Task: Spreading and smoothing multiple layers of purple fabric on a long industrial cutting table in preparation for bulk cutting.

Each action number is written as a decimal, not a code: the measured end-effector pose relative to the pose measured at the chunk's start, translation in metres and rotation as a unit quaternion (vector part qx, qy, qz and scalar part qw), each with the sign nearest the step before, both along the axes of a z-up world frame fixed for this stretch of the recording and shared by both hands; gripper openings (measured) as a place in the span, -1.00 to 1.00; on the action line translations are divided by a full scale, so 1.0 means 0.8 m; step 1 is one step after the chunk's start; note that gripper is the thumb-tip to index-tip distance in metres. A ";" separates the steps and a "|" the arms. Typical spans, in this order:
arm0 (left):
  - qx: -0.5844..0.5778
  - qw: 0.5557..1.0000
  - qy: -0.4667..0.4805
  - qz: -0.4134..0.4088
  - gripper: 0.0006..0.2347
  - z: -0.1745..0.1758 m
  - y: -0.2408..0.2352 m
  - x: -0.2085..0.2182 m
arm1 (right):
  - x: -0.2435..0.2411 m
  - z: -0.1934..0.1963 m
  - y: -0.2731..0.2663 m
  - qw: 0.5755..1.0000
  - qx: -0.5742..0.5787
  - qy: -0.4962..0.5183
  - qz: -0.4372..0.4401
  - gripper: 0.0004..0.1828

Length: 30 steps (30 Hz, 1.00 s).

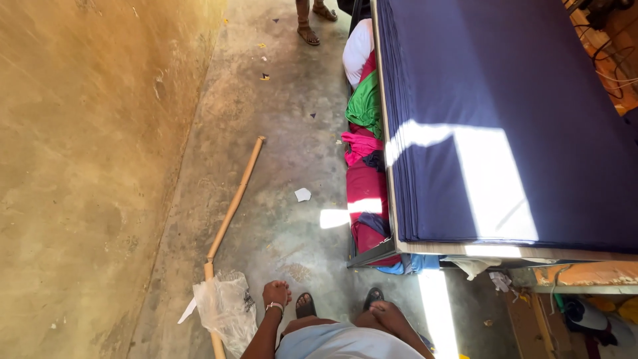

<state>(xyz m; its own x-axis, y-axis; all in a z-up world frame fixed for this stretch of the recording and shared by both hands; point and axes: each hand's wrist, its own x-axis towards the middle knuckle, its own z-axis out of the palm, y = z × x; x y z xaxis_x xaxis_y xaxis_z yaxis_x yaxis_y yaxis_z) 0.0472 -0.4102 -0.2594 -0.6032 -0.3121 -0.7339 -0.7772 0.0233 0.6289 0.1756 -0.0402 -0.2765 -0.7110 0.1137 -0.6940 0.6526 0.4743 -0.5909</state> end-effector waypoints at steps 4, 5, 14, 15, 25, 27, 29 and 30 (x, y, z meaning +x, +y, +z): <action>0.055 0.996 0.048 0.050 -0.65 -0.019 0.009 -0.059 | -0.051 0.067 -0.046 0.994 -0.068 0.056 0.065 -0.38; 0.057 0.996 0.051 0.051 -0.65 -0.029 0.008 -0.093 | -0.090 0.160 -0.074 0.994 -0.067 0.058 0.066 -0.38; 0.451 0.856 0.245 0.068 -0.04 0.478 0.026 -0.295 | -0.303 0.567 -0.012 0.865 -0.122 0.476 -0.101 -0.43; 0.580 0.766 0.261 0.097 0.03 0.536 0.042 -0.300 | -0.346 0.580 0.016 0.822 -0.229 0.496 -0.159 -0.27; 0.342 0.832 0.436 -0.015 -0.44 0.377 0.101 -0.420 | -0.428 0.728 -0.135 0.781 -0.585 0.217 -0.012 0.25; 0.231 0.892 0.382 -0.073 -0.49 0.343 0.104 -0.321 | -0.441 0.630 -0.134 0.839 -0.494 0.228 -0.021 -0.16; 0.116 0.927 0.332 -0.128 -0.54 0.328 0.122 -0.267 | -0.446 0.545 -0.139 0.886 -0.394 0.244 -0.024 -0.49; 0.059 0.938 0.306 -0.152 -0.56 0.312 0.127 -0.246 | -0.438 0.504 -0.145 0.926 -0.238 0.288 0.048 -0.66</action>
